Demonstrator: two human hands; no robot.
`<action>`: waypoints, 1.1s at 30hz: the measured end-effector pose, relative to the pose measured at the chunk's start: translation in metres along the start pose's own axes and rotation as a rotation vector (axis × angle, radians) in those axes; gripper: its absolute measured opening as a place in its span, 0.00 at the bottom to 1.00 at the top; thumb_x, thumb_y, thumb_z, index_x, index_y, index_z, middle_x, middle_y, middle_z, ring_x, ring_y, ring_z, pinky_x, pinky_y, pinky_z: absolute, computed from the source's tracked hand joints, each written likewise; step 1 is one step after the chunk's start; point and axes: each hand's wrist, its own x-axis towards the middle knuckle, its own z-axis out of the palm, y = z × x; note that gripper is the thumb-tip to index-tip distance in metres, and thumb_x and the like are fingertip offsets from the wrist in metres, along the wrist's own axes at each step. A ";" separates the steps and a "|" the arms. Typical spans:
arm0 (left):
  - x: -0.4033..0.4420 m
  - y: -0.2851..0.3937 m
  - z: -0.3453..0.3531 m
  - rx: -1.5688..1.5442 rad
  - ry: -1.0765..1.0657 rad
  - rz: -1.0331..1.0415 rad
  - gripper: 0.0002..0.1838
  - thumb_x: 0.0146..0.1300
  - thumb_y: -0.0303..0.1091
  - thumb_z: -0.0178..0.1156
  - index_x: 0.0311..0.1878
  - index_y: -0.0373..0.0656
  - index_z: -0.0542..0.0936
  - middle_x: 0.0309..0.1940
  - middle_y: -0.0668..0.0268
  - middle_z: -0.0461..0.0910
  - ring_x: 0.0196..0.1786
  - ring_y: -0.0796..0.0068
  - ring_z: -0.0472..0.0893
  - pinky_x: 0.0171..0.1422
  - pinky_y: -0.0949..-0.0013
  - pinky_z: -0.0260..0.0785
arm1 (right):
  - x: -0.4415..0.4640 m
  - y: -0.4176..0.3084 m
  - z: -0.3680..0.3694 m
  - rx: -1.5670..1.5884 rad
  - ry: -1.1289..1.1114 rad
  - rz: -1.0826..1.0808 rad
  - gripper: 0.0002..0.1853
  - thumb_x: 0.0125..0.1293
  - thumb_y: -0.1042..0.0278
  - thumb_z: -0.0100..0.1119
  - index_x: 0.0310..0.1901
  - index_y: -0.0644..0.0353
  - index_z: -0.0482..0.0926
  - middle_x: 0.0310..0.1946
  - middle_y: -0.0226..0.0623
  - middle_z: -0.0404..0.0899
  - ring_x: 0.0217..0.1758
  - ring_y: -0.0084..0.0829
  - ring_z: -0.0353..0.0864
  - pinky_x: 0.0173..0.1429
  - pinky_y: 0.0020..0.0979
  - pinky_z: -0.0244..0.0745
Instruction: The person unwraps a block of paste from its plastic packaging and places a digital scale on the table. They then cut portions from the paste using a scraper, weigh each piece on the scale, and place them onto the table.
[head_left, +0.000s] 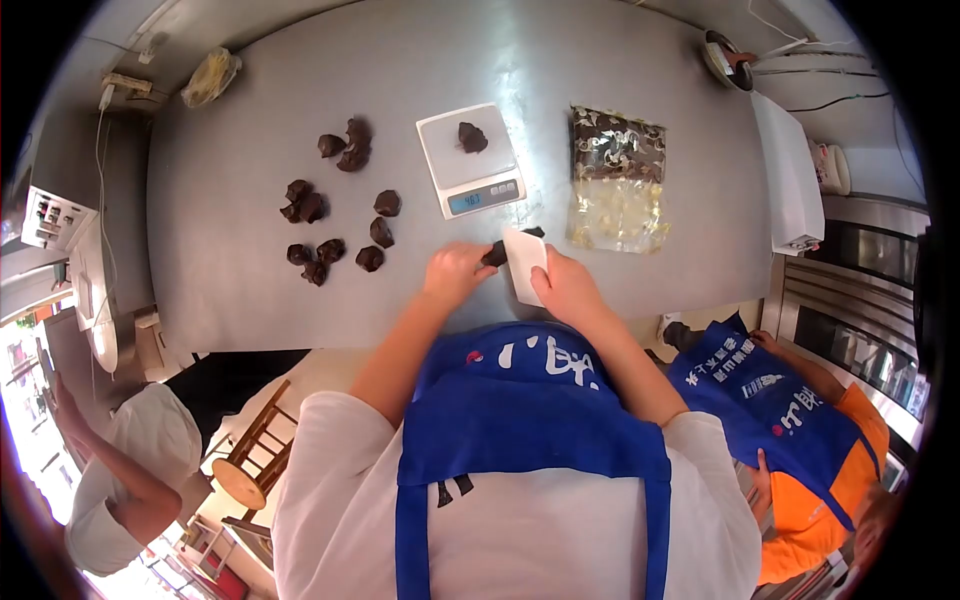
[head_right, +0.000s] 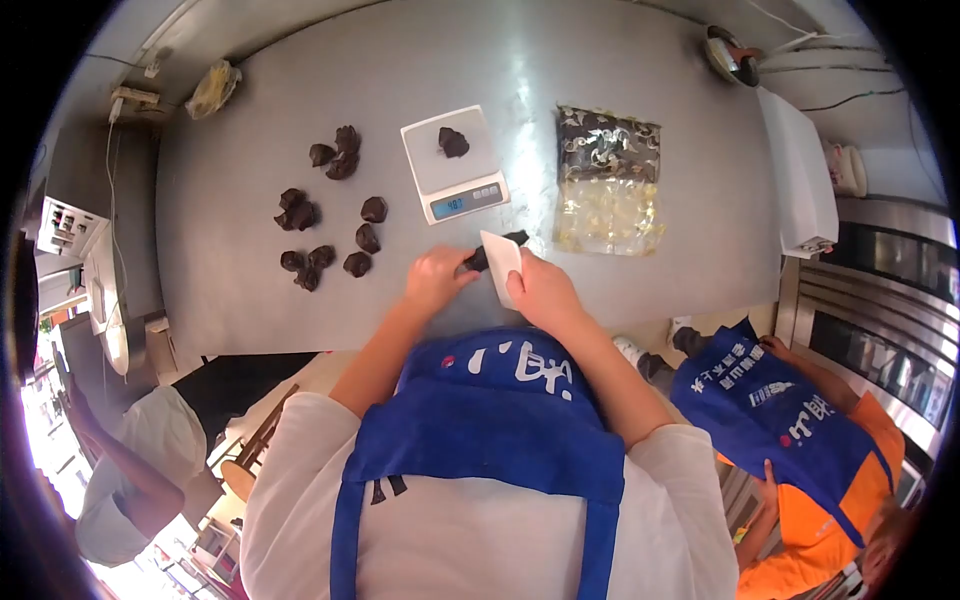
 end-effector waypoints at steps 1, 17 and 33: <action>-0.004 0.000 0.007 -0.021 0.110 0.027 0.19 0.53 0.35 0.75 0.50 0.45 0.87 0.39 0.61 0.88 0.42 0.58 0.86 0.48 0.57 0.79 | 0.000 -0.008 0.001 -0.036 -0.058 0.004 0.18 0.69 0.64 0.52 0.52 0.69 0.75 0.38 0.60 0.84 0.42 0.60 0.84 0.49 0.55 0.79; -0.020 -0.006 0.025 -0.010 0.254 -0.044 0.09 0.59 0.38 0.71 0.42 0.50 0.90 0.33 0.63 0.87 0.36 0.59 0.86 0.40 0.56 0.78 | 0.004 -0.028 0.035 -0.249 -0.162 -0.060 0.12 0.66 0.69 0.58 0.44 0.67 0.72 0.35 0.55 0.84 0.39 0.55 0.87 0.43 0.50 0.83; 0.071 -0.006 -0.053 -0.315 0.412 -0.362 0.11 0.66 0.38 0.69 0.48 0.46 0.89 0.36 0.60 0.89 0.33 0.65 0.87 0.41 0.64 0.78 | 0.020 0.027 0.020 0.471 0.073 0.156 0.22 0.70 0.67 0.50 0.63 0.66 0.74 0.50 0.60 0.84 0.56 0.59 0.83 0.61 0.47 0.77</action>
